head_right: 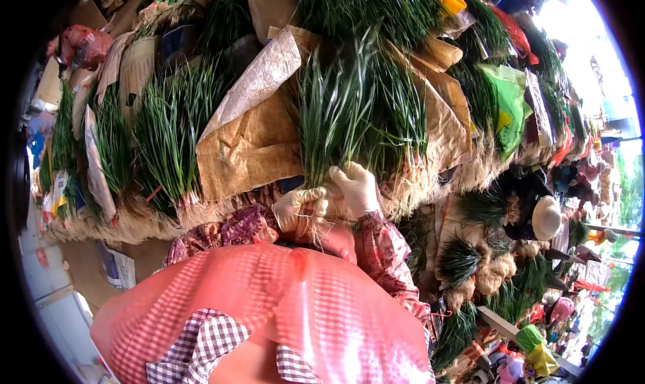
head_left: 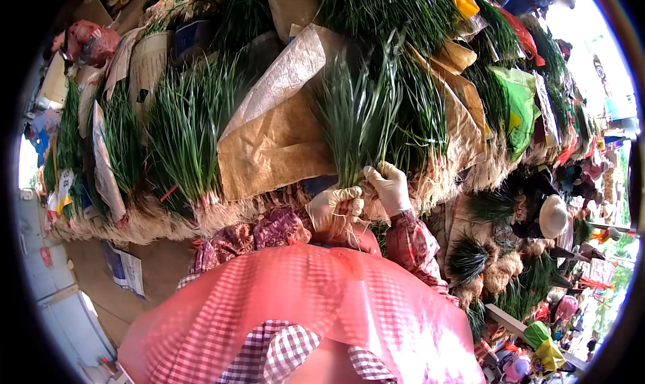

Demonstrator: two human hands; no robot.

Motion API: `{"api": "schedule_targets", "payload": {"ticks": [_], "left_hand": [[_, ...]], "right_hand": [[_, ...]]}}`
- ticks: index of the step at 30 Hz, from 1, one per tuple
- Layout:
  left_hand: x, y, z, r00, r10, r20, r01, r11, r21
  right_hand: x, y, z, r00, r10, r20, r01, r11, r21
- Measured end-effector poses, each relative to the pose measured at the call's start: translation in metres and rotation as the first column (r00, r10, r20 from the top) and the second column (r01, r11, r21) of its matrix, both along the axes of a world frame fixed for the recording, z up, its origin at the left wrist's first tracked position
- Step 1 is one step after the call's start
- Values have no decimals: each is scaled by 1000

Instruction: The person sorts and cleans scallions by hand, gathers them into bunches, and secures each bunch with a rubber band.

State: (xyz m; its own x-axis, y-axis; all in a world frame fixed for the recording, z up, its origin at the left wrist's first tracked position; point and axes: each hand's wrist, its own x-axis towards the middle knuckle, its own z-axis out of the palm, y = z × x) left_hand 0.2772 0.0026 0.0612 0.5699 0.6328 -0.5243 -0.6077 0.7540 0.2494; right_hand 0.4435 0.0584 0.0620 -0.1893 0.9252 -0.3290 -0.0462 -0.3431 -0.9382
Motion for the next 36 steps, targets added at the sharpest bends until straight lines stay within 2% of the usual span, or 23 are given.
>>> {"api": "schedule_targets", "payload": {"ticks": [3, 4, 5, 7, 9, 11, 12, 13, 15, 16, 17, 19, 21, 22, 24, 26, 28, 29, 31, 32, 34, 35, 36], "left_hand": [[-10, -1, 9, 995, 24, 100, -38, 989, 142], [-17, -4, 9, 993, 44, 106, -56, 992, 112], [-20, -5, 5, 999, 46, 26, -48, 992, 117], [-19, -4, 3, 996, 59, -60, -53, 995, 88], [-13, 1, -22, 988, 66, -143, -44, 987, 151], [-6, 7, -37, 970, 88, -228, -39, 976, 213], [-3, 10, -26, 939, 87, -332, -19, 979, 204], [1, 12, -52, 926, 182, -331, -74, 947, 313], [9, 19, -47, 896, 205, -394, -78, 947, 313], [12, 23, -46, 890, 222, -399, -52, 917, 396], [19, 24, -44, 915, 300, -268, -183, 904, 387], [17, 24, -47, 875, 258, -409, -49, 888, 457], [11, 22, -52, 890, 243, -385, -120, 941, 318], [5, 22, -60, 852, 252, -458, -114, 944, 309], [-2, 24, -60, 851, 264, -455, -161, 954, 252], [1, 26, -69, 839, 278, -468, -167, 950, 264], [11, 29, -78, 804, 299, -514, -151, 939, 310], [14, 31, -84, 793, 309, -526, -149, 934, 325], [18, 34, -87, 768, 331, -549, -146, 924, 353], [16, 34, -83, 769, 284, -573, -117, 943, 310], [14, 34, -72, 784, 303, -542, -132, 934, 332], [14, 32, -68, 792, 310, -526, -141, 931, 336], [13, 30, -64, 812, 294, -504, -138, 936, 323]], "right_hand": [[43, 15, 16, 926, -165, 340, 144, 986, 84], [63, 20, 18, 909, -178, 377, 150, 983, 102], [75, 22, 19, 891, -190, 412, 155, 981, 116], [72, 27, 21, 948, -108, 299, 95, 994, 57], [60, 42, 14, 844, 57, 533, -48, 998, -31], [43, 59, -11, 627, 172, 760, -157, 983, -93], [39, 62, -30, 625, 202, 754, -191, 976, -104], [35, 66, -46, 621, 234, 748, -230, 967, -112], [10, 48, -14, 830, 229, 508, -157, 971, -181], [5, 39, -14, 910, 215, 354, -156, 970, -188], [3, 32, -18, 932, 197, 303, -153, 975, -162], [6, 23, 13, 994, 68, 89, -52, 984, -168], [23, 24, 18, 990, -121, 71, 130, 982, -137], [38, 24, 15, 987, -137, 80, 147, 980, -136], [59, 19, 15, 977, -184, 105, 197, 972, -131], [55, 21, 15, 922, -144, 358, 196, 974, -112], [43, 28, 14, 803, -108, 586, 198, 976, -91], [33, 35, 13, 728, 17, 686, 97, 987, -128], [27, 47, -19, 617, 88, 782, -66, 996, -60], [26, 47, -27, 600, 8, 800, -84, 995, 53], [31, 45, -14, 912, -35, 409, 91, 989, -117], [36, 41, -11, 979, -97, 177, 138, 962, -234], [41, 34, -12, 991, -136, -7, 132, 967, -217]]}}
